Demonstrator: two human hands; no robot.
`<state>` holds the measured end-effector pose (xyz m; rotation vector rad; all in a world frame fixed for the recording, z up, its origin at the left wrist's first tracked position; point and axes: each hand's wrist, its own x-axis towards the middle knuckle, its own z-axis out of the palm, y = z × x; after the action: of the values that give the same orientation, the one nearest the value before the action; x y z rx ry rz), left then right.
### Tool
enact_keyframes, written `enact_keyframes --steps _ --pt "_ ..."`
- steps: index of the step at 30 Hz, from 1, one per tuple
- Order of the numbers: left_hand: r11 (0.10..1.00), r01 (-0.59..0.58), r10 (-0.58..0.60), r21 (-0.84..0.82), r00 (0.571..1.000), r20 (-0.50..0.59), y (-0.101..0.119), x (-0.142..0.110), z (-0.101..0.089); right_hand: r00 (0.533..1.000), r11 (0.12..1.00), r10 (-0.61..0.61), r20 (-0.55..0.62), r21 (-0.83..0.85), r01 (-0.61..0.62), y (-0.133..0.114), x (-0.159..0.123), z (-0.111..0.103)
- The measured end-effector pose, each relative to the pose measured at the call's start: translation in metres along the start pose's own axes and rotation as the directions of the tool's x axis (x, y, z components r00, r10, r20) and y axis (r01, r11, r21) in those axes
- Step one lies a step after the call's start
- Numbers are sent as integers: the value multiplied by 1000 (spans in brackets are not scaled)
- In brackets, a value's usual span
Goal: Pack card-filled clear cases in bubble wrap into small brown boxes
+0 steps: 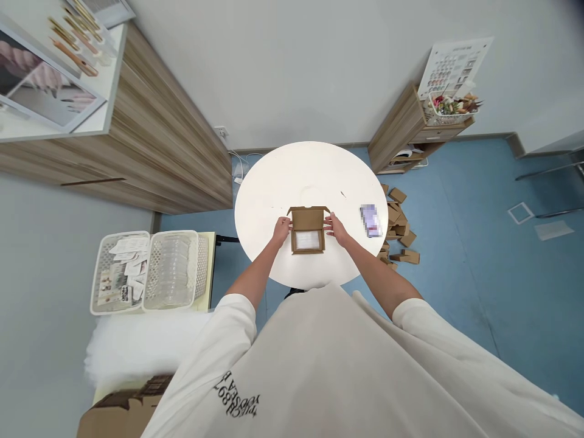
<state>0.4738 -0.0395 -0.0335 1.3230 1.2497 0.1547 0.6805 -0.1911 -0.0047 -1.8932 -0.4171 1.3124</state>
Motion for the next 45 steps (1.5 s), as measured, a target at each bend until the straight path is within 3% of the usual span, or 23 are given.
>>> enact_keyframes --steps 6,11,14,20,24,29,33,37,41,45 --pt "1000 -21 23 -21 992 126 14 -12 -19 994 979 -31 102 -198 50 -11 -13 -8" --pt "997 -46 56 -62 983 175 10 -21 -25 988 991 -80 129 -93 92 -6 -23 -5" --pt "991 -125 115 45 977 179 -4 -29 -23 984 983 -133 119 -110 147 8 -28 3" --pt "910 -263 234 320 964 129 -41 -54 -13 980 901 -197 37 -386 196 45 -49 18" --pt "834 -354 338 423 934 116 -64 -68 -8 971 818 -225 77 -527 231 63 -66 24" --pt "805 -362 318 470 932 174 -83 -78 -4 968 736 -214 130 -630 248 79 -74 31" --pt "743 -365 277 561 931 240 -85 -80 1 969 683 -190 157 -688 245 81 -71 36" --pt "711 -348 276 611 937 213 -83 -82 4 962 647 -216 168 -713 270 78 -69 37" --pt "685 -392 348 614 917 197 -79 -81 1 945 624 -276 175 -715 314 77 -67 34" --pt "703 -406 424 584 898 113 -69 -77 -1 921 616 -369 127 -708 345 71 -61 30"
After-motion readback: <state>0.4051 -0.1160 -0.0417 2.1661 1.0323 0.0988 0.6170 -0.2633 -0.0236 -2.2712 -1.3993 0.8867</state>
